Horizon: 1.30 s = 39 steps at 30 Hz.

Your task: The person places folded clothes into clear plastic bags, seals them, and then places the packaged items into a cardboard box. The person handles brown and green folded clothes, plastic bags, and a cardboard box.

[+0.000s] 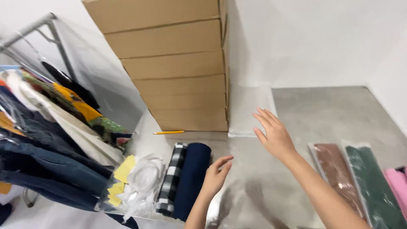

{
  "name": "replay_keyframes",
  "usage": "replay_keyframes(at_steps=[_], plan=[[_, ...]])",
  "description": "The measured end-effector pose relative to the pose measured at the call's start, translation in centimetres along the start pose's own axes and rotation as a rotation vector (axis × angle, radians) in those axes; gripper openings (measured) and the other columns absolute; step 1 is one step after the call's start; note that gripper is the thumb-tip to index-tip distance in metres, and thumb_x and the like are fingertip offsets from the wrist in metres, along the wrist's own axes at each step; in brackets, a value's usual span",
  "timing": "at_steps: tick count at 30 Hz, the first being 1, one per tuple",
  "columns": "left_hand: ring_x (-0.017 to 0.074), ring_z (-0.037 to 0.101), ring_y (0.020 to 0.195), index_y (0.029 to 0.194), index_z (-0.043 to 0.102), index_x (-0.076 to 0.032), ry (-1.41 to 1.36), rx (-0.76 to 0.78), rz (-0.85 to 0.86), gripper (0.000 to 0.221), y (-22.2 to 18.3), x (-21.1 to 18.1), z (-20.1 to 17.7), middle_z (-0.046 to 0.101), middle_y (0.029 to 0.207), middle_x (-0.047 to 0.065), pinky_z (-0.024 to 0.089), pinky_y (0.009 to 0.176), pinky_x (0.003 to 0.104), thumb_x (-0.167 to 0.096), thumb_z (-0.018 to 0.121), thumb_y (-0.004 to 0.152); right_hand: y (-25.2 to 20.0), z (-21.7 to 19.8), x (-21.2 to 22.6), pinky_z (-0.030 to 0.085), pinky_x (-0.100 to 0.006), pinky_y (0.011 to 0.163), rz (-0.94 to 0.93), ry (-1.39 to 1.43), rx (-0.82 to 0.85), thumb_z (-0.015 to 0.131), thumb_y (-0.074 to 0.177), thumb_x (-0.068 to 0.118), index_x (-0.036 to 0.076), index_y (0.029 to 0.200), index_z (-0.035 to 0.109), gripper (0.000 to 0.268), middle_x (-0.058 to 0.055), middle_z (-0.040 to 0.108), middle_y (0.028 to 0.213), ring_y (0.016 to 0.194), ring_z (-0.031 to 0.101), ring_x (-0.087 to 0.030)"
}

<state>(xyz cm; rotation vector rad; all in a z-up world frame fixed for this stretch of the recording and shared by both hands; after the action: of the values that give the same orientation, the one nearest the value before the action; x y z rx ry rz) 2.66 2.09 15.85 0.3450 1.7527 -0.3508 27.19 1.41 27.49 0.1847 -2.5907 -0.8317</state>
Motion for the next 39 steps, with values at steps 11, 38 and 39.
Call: replay_keyframes(at_steps=[11,38,39], plan=[[0.0056,0.07,0.127,0.127,0.077,-0.017,-0.115,-0.144,0.171,0.034,1.0,-17.9,-7.6,0.079,0.136,-0.004,0.051,0.109,0.024,-0.03,0.061,0.101,26.9,-6.3,7.6,0.039,-0.059,0.113,-0.362,-0.464,-0.3,0.057,0.107,0.032,0.018,0.165,0.046,0.061,0.0,0.034,0.176,0.16,0.032,-0.027],[0.0268,0.039,0.144,0.159,0.041,-0.027,1.452,-0.97,0.821,0.091,25.9,-39.6,-19.9,0.05,0.145,0.001,0.016,0.126,0.075,-0.008,0.08,0.078,28.4,-9.8,3.0,0.049,-0.061,0.108,0.084,0.189,-0.064,0.052,0.108,0.042,0.018,0.166,0.04,0.064,-0.01,0.046,0.161,0.143,0.052,-0.038],[0.0273,0.043,0.14,0.157,0.047,-0.024,1.402,-1.018,0.951,0.09,24.2,-39.5,-19.1,0.053,0.142,0.002,0.017,0.125,0.074,-0.007,0.079,0.075,27.7,-9.4,1.0,0.056,-0.052,0.104,0.246,0.481,-0.097,0.053,0.108,0.051,0.019,0.162,0.049,0.063,-0.01,0.07,0.143,0.133,0.065,-0.034]])
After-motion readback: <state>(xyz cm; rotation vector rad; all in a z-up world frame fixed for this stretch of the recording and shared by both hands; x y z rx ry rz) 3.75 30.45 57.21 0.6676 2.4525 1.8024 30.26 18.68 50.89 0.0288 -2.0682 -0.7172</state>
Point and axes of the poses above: each hand's wrist, its own y-axis towards the middle knuckle, its own z-axis out of the palm, x = y × z, the point moved 6 cm from there along y, towards the middle knuckle
